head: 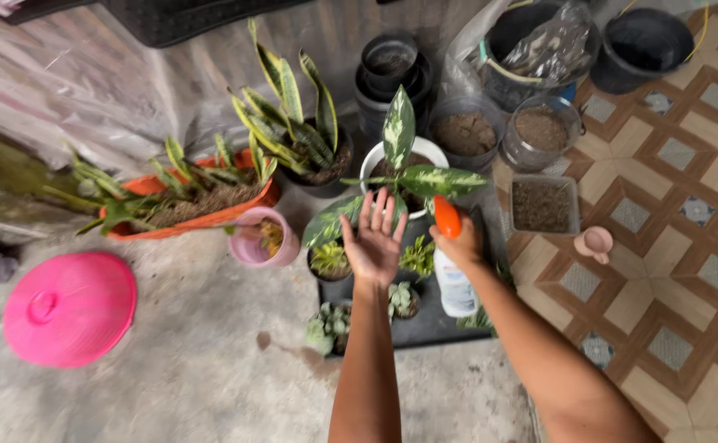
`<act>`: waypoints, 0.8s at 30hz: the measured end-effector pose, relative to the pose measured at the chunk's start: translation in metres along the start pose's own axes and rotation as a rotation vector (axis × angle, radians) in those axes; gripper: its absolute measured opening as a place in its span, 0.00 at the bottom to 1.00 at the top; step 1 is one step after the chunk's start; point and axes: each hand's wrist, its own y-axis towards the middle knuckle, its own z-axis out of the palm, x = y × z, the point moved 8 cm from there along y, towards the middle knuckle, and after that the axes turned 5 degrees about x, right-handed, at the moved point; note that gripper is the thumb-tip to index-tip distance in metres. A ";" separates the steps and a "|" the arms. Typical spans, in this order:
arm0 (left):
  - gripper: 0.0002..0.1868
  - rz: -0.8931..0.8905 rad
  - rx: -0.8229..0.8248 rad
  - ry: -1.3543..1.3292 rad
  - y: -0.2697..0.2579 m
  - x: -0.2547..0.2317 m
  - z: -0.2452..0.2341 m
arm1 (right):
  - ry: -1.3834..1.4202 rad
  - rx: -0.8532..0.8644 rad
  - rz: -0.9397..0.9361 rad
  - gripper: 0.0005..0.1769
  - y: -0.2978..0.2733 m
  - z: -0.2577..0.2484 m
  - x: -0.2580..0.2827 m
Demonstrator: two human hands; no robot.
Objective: The person waters and maintains several indoor potted plants by spraying them with a spray bottle and checking their leaves by hand.
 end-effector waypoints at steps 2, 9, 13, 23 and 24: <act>0.35 0.007 -0.011 -0.026 0.006 0.001 -0.006 | -0.001 -0.055 -0.107 0.25 0.002 0.002 0.005; 0.35 -0.029 0.095 -0.031 0.032 -0.001 -0.007 | 0.001 -0.087 -0.095 0.23 0.011 0.027 -0.002; 0.36 -0.028 0.122 -0.017 0.041 -0.010 -0.016 | 0.002 -0.112 -0.048 0.20 0.014 0.039 -0.012; 0.34 -0.047 -0.026 0.218 0.076 0.011 -0.083 | -0.022 -0.196 -0.069 0.23 0.026 0.045 -0.007; 0.34 -0.069 -0.043 0.251 0.083 0.022 -0.098 | -0.022 -0.221 -0.067 0.23 0.027 0.042 -0.005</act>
